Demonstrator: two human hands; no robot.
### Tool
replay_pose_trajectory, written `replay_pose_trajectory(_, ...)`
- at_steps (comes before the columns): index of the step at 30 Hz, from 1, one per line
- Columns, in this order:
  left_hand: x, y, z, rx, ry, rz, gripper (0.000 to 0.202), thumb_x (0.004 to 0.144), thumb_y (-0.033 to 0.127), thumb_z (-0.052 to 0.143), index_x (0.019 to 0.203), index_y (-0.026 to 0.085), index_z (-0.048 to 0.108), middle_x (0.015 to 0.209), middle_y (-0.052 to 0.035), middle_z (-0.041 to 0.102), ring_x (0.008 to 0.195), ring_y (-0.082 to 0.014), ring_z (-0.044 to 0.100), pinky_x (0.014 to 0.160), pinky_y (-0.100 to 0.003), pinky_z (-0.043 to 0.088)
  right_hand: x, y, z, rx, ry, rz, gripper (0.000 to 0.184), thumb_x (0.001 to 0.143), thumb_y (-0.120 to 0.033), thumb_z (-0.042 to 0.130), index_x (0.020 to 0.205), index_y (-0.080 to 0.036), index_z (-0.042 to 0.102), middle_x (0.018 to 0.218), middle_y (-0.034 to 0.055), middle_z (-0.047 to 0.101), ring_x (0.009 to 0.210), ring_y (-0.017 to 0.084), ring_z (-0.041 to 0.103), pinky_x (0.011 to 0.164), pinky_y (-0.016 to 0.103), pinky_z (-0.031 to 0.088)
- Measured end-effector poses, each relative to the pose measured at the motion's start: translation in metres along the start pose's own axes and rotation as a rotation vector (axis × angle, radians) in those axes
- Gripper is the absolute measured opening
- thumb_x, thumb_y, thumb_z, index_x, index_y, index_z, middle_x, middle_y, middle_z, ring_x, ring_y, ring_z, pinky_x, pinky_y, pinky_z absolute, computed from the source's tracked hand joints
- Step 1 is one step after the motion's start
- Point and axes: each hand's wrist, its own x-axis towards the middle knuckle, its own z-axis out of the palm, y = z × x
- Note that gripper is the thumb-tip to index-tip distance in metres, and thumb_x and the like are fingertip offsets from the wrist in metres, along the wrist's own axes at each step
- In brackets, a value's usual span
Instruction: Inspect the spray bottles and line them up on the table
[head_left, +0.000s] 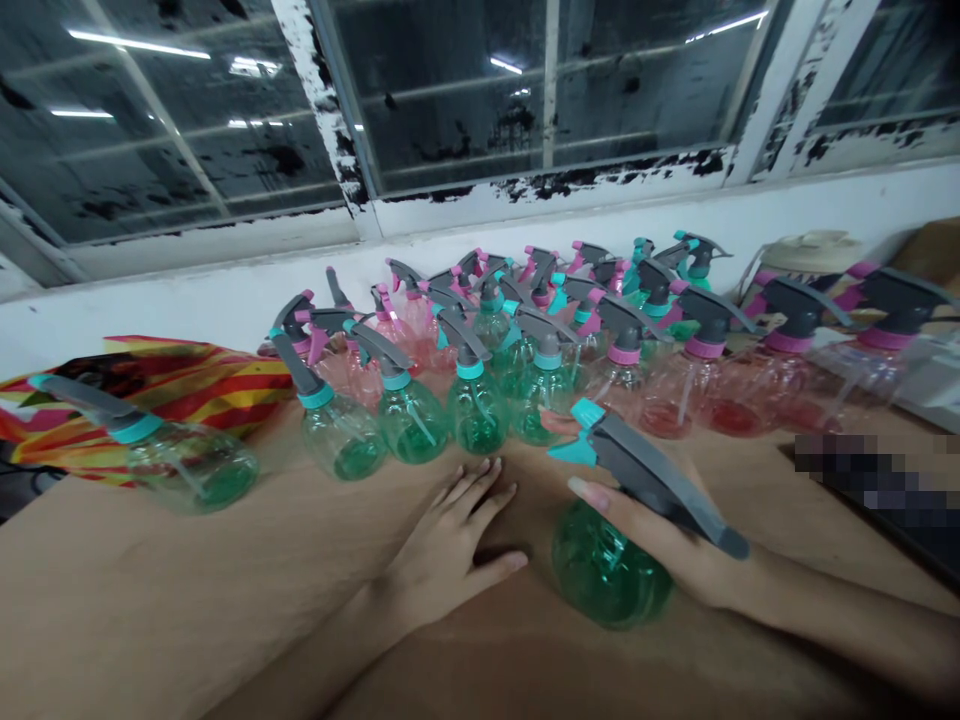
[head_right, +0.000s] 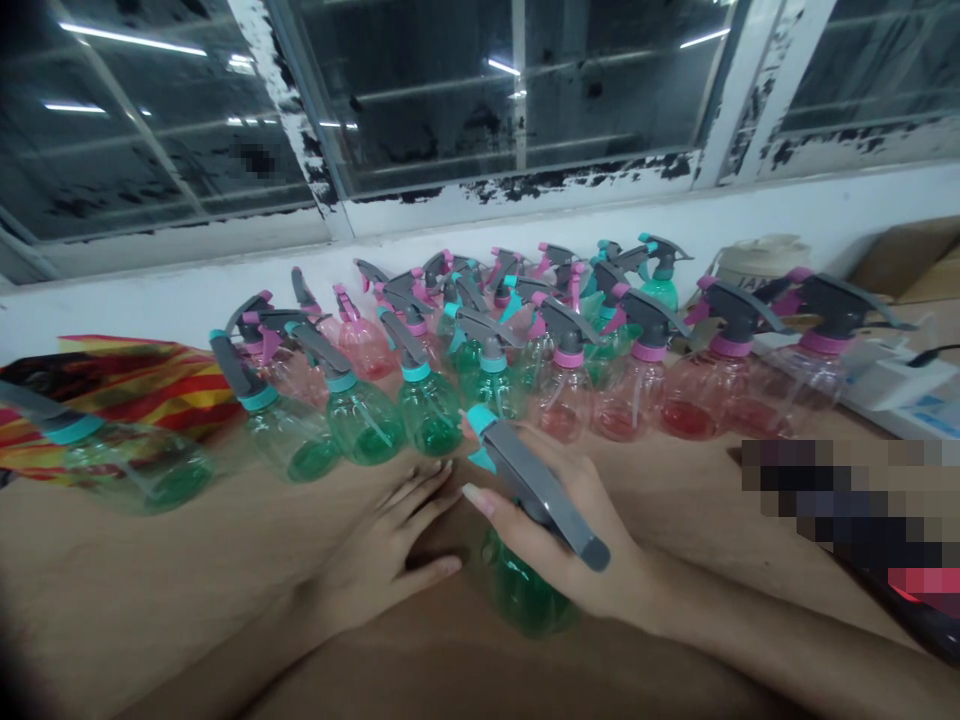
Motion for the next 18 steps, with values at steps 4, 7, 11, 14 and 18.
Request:
replay_pose_trajectory(4,0.0009,0.0003,-0.0008,-0.006,-0.002,-0.002,0.066,0.089,0.06,0.044,0.139,0.018,0.037,0.149,-0.0096,0.024,0.136,-0.0272,0.022,0.109,-0.046,0.022,0.0007,0.0014,0.0,-0.007,-0.013,0.004,0.012,0.084,-0.035,0.056,0.092,-0.028,0.061,0.079,0.0015,0.064,0.073,0.02,0.063,0.065,0.034,0.054)
replay_pose_trajectory(7,0.0009,0.0009,-0.0017,-0.013,0.006,-0.004,0.065,0.089,0.059,0.046,0.139,0.019,0.037,0.148,-0.0091,0.026,0.136,-0.0272,0.023,0.109,-0.047,0.022,0.0016,-0.0004,0.0005,0.041,0.005,-0.004,0.022,0.083,-0.034,0.057,0.103,-0.029,0.06,0.091,0.0028,0.066,0.083,0.021,0.064,0.073,0.035,0.053)
replay_pose_trajectory(11,0.0006,0.0007,-0.0015,-0.019,0.008,-0.004,0.066,0.088,0.06,0.046,0.139,0.019,0.037,0.149,-0.009,0.025,0.135,-0.0278,0.023,0.109,-0.047,0.022,0.0026,-0.003,-0.0003,0.058,-0.003,-0.028,0.024,0.083,-0.031,0.056,0.106,-0.028,0.059,0.087,0.0024,0.065,0.076,0.019,0.063,0.07,0.034,0.053)
replay_pose_trajectory(14,0.0006,-0.0003,-0.0002,-0.012,0.011,0.0,0.066,0.089,0.06,0.045,0.14,0.019,0.034,0.149,-0.0091,0.024,0.136,-0.0274,0.022,0.109,-0.047,0.021,0.0034,-0.0027,-0.0016,0.028,-0.02,-0.044,0.014,0.083,-0.03,0.056,0.096,-0.027,0.06,0.08,0.0005,0.064,0.072,0.017,0.062,0.065,0.031,0.052)
replay_pose_trajectory(18,0.0008,-0.0013,0.0014,-0.01,0.021,0.003,0.068,0.089,0.06,0.045,0.142,0.02,0.031,0.149,-0.0088,0.026,0.136,-0.0275,0.021,0.109,-0.047,0.022,0.0034,-0.003,-0.0026,-0.013,-0.031,-0.091,0.007,0.084,-0.03,0.055,0.082,-0.025,0.059,0.077,0.0001,0.064,0.072,0.017,0.062,0.06,0.029,0.05)
